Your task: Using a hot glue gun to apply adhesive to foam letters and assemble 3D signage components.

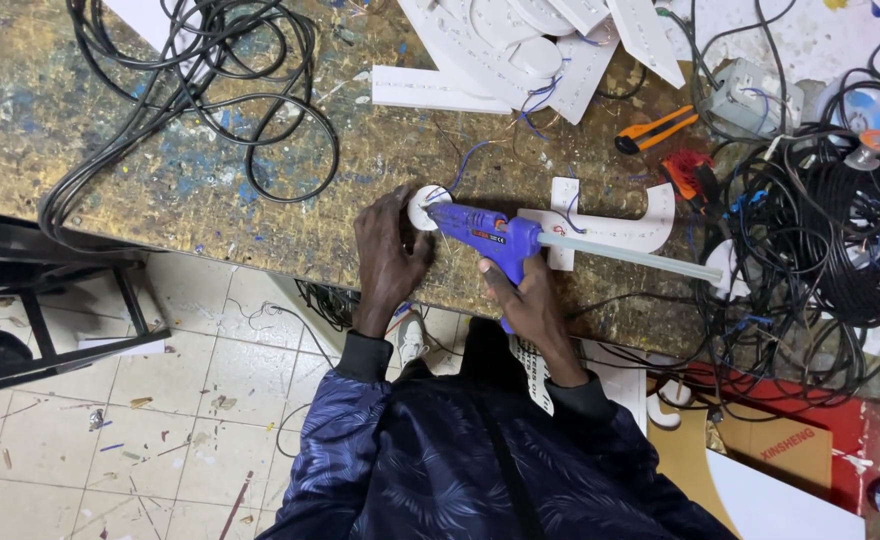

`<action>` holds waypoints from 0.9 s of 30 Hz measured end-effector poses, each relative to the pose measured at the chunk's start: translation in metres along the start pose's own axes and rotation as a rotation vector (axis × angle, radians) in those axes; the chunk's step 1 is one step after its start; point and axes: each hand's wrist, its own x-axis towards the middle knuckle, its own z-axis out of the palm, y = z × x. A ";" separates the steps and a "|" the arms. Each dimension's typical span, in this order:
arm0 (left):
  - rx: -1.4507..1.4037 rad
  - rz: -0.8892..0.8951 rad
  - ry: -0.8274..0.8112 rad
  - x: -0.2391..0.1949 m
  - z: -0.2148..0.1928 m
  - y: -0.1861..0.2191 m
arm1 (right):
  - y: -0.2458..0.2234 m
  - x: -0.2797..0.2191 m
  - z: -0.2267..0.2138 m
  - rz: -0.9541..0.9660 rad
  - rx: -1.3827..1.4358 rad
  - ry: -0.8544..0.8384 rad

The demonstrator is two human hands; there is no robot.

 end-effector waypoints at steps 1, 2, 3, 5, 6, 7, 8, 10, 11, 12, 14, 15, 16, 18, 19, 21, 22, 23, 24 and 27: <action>0.000 0.000 0.001 0.001 0.000 0.001 | 0.003 0.001 -0.001 0.000 0.000 0.000; 0.000 0.000 0.000 0.001 -0.001 0.002 | 0.005 0.001 -0.001 -0.012 -0.001 0.004; 0.000 0.000 -0.001 0.001 -0.002 0.002 | 0.008 0.001 -0.001 -0.023 -0.002 0.009; 0.012 0.004 0.004 0.000 -0.002 0.003 | 0.000 0.000 -0.001 -0.022 0.010 0.018; 0.023 0.010 0.008 0.001 -0.002 0.004 | -0.003 -0.001 -0.001 -0.022 0.022 0.029; 0.024 0.010 0.008 0.001 -0.001 0.002 | -0.002 0.000 -0.001 -0.022 0.022 0.029; 0.018 0.012 0.001 0.000 0.000 0.000 | 0.000 -0.001 -0.002 -0.026 0.028 0.020; 0.011 0.016 -0.007 0.001 -0.001 0.000 | 0.000 -0.001 -0.002 -0.029 0.035 0.015; 0.016 0.021 -0.003 0.002 -0.002 0.002 | -0.001 -0.001 -0.001 -0.016 0.041 0.010; 0.023 0.023 0.002 0.001 -0.004 0.004 | -0.002 -0.002 -0.001 -0.001 0.047 0.003; 0.013 0.020 0.001 0.001 -0.002 0.003 | -0.014 -0.006 0.000 -0.036 0.048 0.015; 0.003 0.016 0.002 0.001 -0.002 0.002 | -0.021 -0.008 0.000 -0.071 0.049 0.026; 0.003 0.017 0.002 0.001 -0.003 0.002 | -0.014 -0.008 0.000 -0.071 0.049 0.027; -0.003 0.026 -0.002 0.002 -0.004 0.003 | -0.001 -0.009 0.000 -0.095 -0.063 0.073; -0.004 0.032 -0.005 0.002 -0.004 0.004 | -0.002 -0.011 -0.002 -0.095 -0.061 0.079; -0.010 0.036 0.008 0.002 -0.004 0.004 | -0.003 -0.012 -0.007 -0.097 -0.034 0.085; -0.010 0.037 0.008 0.002 -0.005 0.004 | -0.004 -0.010 -0.011 -0.098 -0.033 0.086; -0.021 0.032 0.011 0.002 -0.006 0.004 | -0.005 -0.009 -0.016 -0.082 -0.025 0.113; -0.034 0.027 0.011 0.001 -0.006 0.004 | -0.005 -0.009 -0.021 -0.063 -0.017 0.143; -0.028 0.046 0.027 0.002 -0.009 0.009 | -0.016 -0.010 -0.025 -0.158 0.086 0.169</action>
